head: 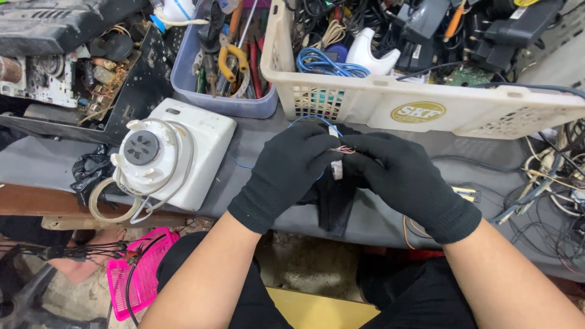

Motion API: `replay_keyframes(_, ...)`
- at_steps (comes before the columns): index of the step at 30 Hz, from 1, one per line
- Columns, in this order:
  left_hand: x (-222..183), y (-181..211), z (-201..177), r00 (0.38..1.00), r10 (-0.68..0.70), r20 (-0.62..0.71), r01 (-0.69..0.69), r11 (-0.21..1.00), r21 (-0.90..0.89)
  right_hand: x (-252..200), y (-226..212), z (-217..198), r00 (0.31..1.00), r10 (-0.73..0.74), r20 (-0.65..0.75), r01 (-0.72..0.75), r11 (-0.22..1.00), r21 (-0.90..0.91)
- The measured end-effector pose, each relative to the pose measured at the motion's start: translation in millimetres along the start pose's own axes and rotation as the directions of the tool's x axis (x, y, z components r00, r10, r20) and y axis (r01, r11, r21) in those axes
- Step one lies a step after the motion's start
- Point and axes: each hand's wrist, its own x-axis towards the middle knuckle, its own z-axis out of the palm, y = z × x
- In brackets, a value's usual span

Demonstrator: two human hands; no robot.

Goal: Taping a bundle of thin wires together using blue and white adhesive tape on a repair bench.

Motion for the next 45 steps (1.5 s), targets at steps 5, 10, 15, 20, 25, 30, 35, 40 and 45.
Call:
replay_keyframes(5,4.3,9.8,15.2,0.993,0.119,-0.012,-0.115,0.978,0.172,-11.2,0.4,-21.7,0.999,0.031,0.014,-0.032,0.999,0.039)
replay_keyframes(10,21.2,36.2,28.9,0.987,0.161,-0.02,-0.152,0.962,0.228,-25.9,12.1,-43.8,0.999,0.013,-0.051,-0.015,0.999,-0.035)
replay_keyframes(15,47.1,92.2,18.6,0.997,0.074,0.0,-0.073,0.979,0.188,-54.1,23.9,-65.4,0.922,-0.232,-0.309,0.11,0.924,-0.367)
replay_keyframes(20,85.7,103.1,16.8,0.996,0.064,0.069,-0.064,0.998,-0.001,-79.9,-9.6,-75.4,0.931,-0.223,-0.289,0.115,0.93,-0.348)
replay_keyframes(25,123.5,99.4,17.8,0.99,0.0,0.144,0.0,1.0,0.001,-74.3,-2.8,-71.5,0.943,0.27,-0.196,-0.315,0.913,-0.261)
replay_keyframes(30,141.8,81.4,25.6,0.965,-0.149,0.215,0.124,0.985,0.123,-58.4,8.1,-74.3,0.916,0.385,-0.112,-0.394,0.916,-0.073)
replay_keyframes(35,141.8,69.3,32.3,0.993,-0.044,0.106,0.033,0.995,0.096,-47.0,20.9,-66.1,0.932,0.353,-0.078,-0.357,0.934,-0.036)
replay_keyframes(40,150.3,58.6,33.6,0.992,-0.033,0.119,0.017,0.991,0.129,-45.3,27.1,-63.4,0.92,0.377,-0.107,-0.379,0.926,0.001)
replay_keyframes(45,153.0,64.5,25.0,0.964,-0.167,0.208,0.169,0.986,0.011,-42.2,28.3,-73.4,0.888,0.445,-0.118,-0.436,0.895,0.092)
